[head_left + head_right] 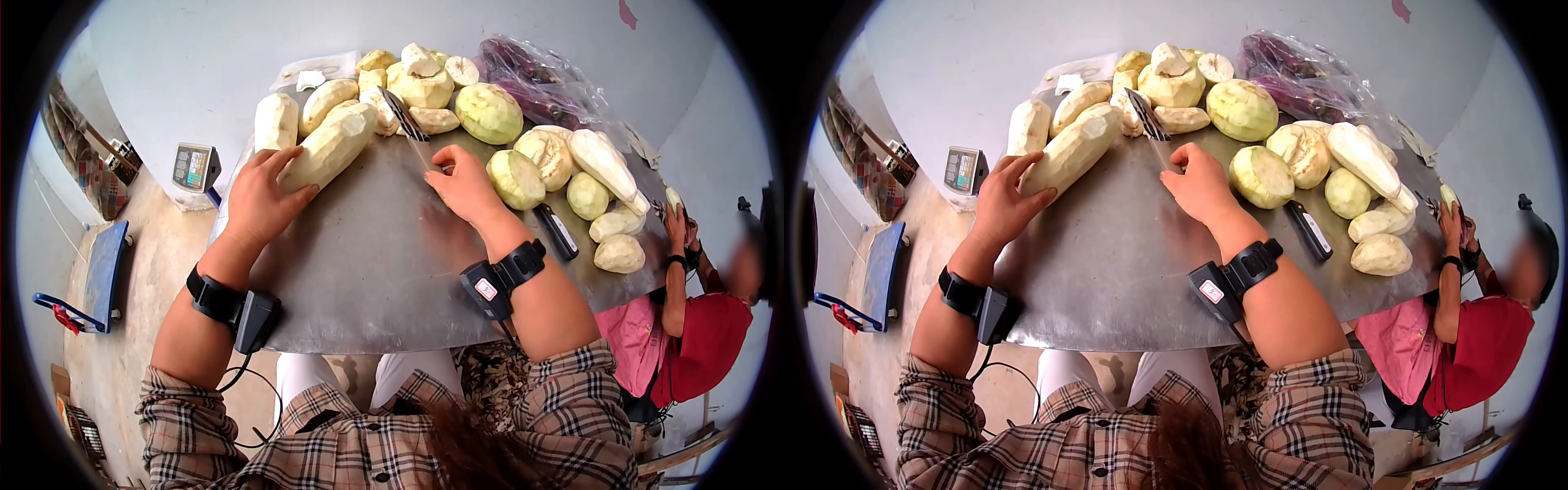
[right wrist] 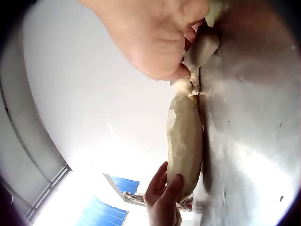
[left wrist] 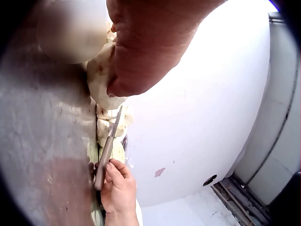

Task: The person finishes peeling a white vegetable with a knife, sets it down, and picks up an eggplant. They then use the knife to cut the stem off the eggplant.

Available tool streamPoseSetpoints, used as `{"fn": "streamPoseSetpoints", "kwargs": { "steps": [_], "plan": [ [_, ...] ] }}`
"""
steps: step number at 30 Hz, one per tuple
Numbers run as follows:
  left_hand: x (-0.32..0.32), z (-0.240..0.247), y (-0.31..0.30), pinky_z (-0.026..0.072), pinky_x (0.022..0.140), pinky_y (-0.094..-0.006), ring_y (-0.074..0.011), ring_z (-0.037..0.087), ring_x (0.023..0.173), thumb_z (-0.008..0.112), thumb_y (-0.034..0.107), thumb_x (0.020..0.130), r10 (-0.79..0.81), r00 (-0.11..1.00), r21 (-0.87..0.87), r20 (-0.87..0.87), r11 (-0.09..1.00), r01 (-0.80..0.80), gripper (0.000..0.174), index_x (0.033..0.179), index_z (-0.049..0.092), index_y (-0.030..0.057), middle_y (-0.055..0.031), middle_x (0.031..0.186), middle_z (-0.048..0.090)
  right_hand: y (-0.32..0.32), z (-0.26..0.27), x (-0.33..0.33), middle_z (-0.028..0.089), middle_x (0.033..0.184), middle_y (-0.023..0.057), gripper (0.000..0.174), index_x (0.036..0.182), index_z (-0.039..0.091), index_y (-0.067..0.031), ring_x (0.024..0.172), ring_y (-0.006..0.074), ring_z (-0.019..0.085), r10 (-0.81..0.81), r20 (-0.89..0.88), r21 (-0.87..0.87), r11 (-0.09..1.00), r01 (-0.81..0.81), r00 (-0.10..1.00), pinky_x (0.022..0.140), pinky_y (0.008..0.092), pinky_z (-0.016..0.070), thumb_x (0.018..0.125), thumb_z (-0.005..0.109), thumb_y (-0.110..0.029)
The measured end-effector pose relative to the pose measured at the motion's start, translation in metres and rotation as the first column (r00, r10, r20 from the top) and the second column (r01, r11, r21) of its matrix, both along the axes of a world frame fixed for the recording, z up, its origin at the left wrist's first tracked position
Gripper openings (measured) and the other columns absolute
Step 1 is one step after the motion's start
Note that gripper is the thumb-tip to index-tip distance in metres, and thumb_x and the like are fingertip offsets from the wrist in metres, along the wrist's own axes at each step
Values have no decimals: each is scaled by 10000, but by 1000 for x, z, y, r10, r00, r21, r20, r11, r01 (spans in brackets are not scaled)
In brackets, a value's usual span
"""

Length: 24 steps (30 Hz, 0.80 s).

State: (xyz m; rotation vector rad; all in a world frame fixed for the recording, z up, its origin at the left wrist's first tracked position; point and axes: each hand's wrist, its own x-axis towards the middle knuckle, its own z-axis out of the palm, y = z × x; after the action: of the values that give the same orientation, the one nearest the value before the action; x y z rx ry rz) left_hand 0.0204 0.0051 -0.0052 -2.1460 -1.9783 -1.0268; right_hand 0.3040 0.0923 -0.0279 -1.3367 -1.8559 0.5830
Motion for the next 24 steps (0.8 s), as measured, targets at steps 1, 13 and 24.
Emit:
{"fn": "streamPoseSetpoints", "kwargs": {
  "steps": [1,13,24],
  "plan": [
    [-1,-2,1,496,866,-366,-282,612,1005,763,260,734,-22,1000,33,12,999,21,524,1216,647,90,-122,1154,617,0,0,1,667,1008,145,322,1030,609,-3,870,282,634,9,-8,-24,1000,-10,1000,799,371,513,779,726,-169],
    [1,-1,-1,475,971,-377,-291,559,1150,773,228,732,-127,990,60,67,991,123,560,1255,625,92,-130,1296,536,-8,10,0,590,1146,142,368,1070,652,-62,1031,319,599,16,108,32,999,-20,994,896,383,491,727,761,-141],
    [1,-4,-2,461,998,-382,-302,530,1198,777,120,690,-169,986,61,-2,984,169,596,1265,618,118,-123,1327,502,-10,10,2,574,1180,137,360,1073,697,-96,1067,322,590,47,122,46,998,-53,991,929,374,487,718,752,-81]
  ]
}}
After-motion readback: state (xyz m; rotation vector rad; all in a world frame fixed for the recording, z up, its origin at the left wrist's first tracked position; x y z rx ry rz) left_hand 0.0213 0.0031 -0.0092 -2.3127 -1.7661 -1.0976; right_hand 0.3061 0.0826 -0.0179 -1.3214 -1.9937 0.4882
